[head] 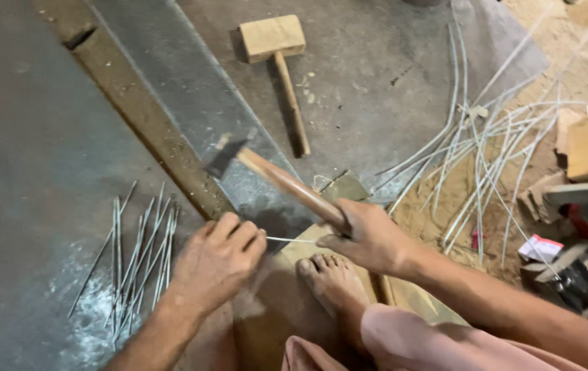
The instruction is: The person sits at a low metal work plate and straightens short pieces of wire, holding each wire against the plate with one hand and hammering it flat with a hammer in the other hand, then sets the straightened wire on a growing pile and picks up the next bent wire to repeat the process.
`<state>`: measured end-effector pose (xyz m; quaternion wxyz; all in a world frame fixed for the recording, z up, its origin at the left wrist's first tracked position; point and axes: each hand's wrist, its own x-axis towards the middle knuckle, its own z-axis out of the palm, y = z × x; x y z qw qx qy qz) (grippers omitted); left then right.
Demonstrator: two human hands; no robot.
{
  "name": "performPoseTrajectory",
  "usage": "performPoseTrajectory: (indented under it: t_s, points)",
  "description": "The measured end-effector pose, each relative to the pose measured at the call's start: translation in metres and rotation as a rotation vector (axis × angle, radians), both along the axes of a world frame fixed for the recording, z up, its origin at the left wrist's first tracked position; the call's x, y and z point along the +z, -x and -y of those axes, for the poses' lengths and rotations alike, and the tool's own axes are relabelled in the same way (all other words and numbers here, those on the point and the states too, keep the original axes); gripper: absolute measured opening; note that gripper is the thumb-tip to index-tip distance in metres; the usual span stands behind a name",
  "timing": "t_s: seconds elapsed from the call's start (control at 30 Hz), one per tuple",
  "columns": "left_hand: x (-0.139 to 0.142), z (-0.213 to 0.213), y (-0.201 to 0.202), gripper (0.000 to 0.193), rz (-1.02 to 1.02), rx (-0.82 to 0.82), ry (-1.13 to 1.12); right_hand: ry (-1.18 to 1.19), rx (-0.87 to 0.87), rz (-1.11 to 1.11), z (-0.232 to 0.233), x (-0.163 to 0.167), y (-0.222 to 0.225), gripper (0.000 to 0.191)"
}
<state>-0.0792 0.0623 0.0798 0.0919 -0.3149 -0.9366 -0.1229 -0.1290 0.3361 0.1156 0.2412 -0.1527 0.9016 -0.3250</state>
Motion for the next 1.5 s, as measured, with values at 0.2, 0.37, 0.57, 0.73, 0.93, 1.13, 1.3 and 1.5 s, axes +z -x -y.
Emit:
performPoseTrajectory:
  t_s: [0.2, 0.37, 0.57, 0.73, 0.93, 1.13, 1.3, 1.5]
  points:
    - [0.03, -0.021, 0.01, 0.023, -0.159, -0.045, -0.093, 0.351, -0.199, 0.4, 0.026, -0.014, -0.011, 0.03]
    - [0.01, -0.032, -0.007, 0.06, 0.138, 0.435, -0.605, 0.621, -0.387, 0.548, 0.031, -0.026, -0.008, 0.023]
    - [-0.034, -0.045, -0.04, 0.031, 1.035, 0.498, -0.916, 0.78, -0.542, 0.425, 0.053, -0.038, 0.0, 0.022]
    - [-0.071, -0.031, -0.041, 0.021, 1.112, 0.607, -1.04, 0.524, -0.589, 0.334, 0.053, -0.039, 0.006, 0.02]
    - [-0.11, 0.003, -0.025, 0.021, 0.967, 0.651, -0.946, 0.044, -0.275, -0.124, -0.007, -0.043, 0.006, 0.029]
    - [-0.12, 0.004, -0.032, 0.022, 0.991, 0.73, -0.831, -0.049, -0.106, -0.182, -0.039, -0.019, -0.025, 0.029]
    - [-0.121, 0.004, -0.03, 0.021, 1.024, 0.692, -0.943, -0.405, 0.009, 0.029, -0.027, -0.024, -0.012, 0.036]
    - [-0.133, 0.005, -0.036, 0.018, 1.028, 0.688, -0.948, -0.148, -0.131, -0.284, -0.041, -0.02, -0.011, 0.03]
